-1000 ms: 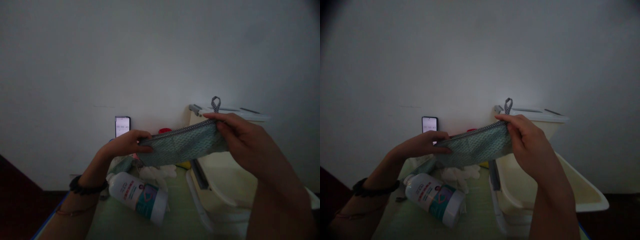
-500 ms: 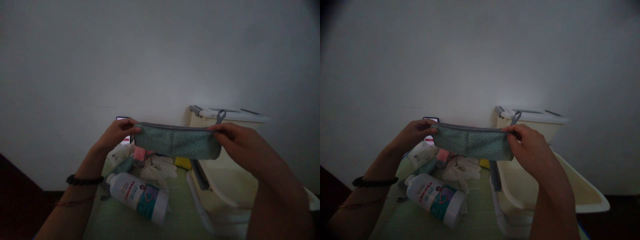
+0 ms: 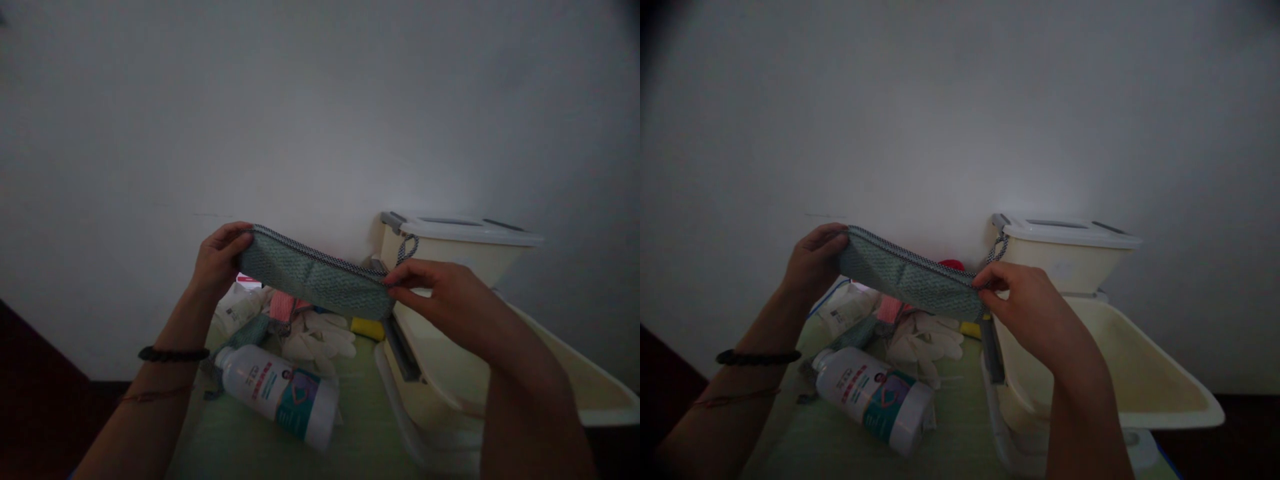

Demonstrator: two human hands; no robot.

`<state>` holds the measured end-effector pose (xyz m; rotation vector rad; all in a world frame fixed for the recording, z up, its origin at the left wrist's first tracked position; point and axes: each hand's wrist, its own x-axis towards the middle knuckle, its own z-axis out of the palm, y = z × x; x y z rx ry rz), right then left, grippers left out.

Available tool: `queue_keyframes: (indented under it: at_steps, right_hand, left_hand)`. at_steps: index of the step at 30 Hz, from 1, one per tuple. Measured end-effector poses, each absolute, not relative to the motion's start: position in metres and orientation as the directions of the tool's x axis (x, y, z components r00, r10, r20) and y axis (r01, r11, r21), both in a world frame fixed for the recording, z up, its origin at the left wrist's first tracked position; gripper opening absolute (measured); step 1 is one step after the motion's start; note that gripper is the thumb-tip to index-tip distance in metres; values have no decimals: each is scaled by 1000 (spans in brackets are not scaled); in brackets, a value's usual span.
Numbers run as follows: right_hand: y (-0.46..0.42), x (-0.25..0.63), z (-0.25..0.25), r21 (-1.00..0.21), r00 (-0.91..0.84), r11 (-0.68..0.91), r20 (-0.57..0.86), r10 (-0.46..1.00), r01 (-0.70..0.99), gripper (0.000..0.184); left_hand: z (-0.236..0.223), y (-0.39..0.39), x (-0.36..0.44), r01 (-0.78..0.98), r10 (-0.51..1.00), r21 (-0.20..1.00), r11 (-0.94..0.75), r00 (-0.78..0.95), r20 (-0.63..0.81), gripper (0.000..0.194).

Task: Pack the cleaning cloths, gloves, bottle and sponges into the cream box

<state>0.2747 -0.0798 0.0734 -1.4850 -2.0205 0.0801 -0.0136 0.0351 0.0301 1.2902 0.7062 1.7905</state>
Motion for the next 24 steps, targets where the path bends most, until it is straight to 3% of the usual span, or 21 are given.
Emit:
queue_keyframes:
  at_steps: [4,9,12,15,19,24]
  right_hand:
    - [-78,276,69,-362,-162,335,432,887,870,12]
    - [-80,275,58,-235,-194,322,442,876,917,27]
    - [-85,264,58,-221,-180,318,484,856,922,31]
    - [-90,244,64,-284,-258,438,501,826,853,33]
    - [-94,219,71,-465,-299,535,490,819,706,37]
    - [-93,216,74,-548,-316,586,511,799,597,9]
  left_hand:
    - [33,29,-14,-269,838,798,-539,-73,541,16]
    - [47,10,-7,-6,754,759,-651,102,648,12]
    - [58,-5,1,139,711,698,-703,179,680,15]
    - [65,-20,8,174,666,646,-743,273,694,19]
    - [70,-35,18,183,592,575,-797,426,685,14]
    - [76,-41,25,233,531,493,-838,558,638,9]
